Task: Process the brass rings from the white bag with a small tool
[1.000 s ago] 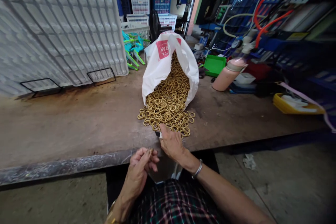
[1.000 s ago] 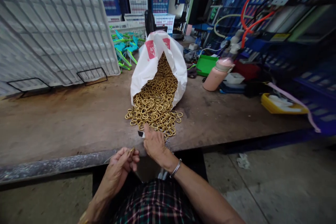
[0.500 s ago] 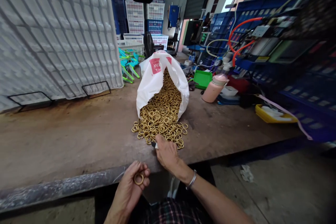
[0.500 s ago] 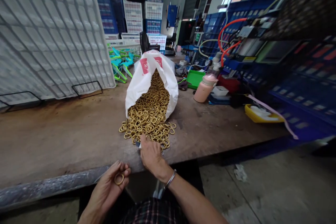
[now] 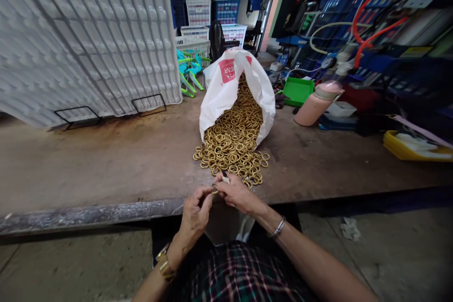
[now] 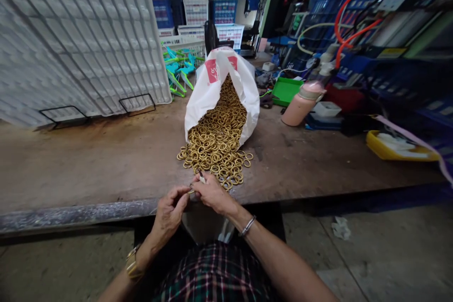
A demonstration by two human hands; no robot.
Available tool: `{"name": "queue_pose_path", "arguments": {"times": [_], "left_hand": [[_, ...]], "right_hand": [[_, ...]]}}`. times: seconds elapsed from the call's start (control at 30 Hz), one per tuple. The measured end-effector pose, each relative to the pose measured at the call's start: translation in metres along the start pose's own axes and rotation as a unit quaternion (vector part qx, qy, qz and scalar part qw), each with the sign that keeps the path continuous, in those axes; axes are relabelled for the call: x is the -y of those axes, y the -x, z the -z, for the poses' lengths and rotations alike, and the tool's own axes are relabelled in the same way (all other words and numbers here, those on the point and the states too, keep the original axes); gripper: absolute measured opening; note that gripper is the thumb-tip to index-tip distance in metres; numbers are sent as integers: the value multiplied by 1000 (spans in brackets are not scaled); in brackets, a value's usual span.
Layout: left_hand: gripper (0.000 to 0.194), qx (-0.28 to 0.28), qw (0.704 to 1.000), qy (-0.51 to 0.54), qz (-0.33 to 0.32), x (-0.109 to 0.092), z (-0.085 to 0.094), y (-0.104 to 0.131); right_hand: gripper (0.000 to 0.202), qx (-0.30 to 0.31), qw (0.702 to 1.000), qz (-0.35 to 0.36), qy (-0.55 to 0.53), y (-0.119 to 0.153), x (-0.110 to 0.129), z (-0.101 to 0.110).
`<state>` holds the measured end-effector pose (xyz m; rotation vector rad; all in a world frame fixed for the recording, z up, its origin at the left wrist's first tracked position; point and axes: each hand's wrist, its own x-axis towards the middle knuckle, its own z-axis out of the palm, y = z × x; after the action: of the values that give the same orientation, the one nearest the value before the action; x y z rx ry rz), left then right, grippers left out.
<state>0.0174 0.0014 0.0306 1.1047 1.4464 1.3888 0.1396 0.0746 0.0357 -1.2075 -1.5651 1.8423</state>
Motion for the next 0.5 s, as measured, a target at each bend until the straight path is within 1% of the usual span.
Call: {"name": "queue_pose_path", "arguments": {"times": [0.07,0.17,0.23,0.3,0.4,0.5], "left_hand": [[10,-1,1000,8,13,0,0,1],[17,4,998,38,54,0,-1,2],[22,4,994,57,89,1,-1,2],[26,3,989,69,127,3,0,3],[32,12,978,99,183,5,0,3],[33,32,968,136,210,4,1,5]], "right_hand": [[6,-13,1000,8,14,2,1,-3],[14,-62,988,80,121,5,5,-7],[18,-79,974,113,178,6,7,-10],[19,-81,970,112,198,5,7,-12],[18,-70,973,100,197,3,4,-13],[20,-62,972,108,199,1,0,-13]]}}
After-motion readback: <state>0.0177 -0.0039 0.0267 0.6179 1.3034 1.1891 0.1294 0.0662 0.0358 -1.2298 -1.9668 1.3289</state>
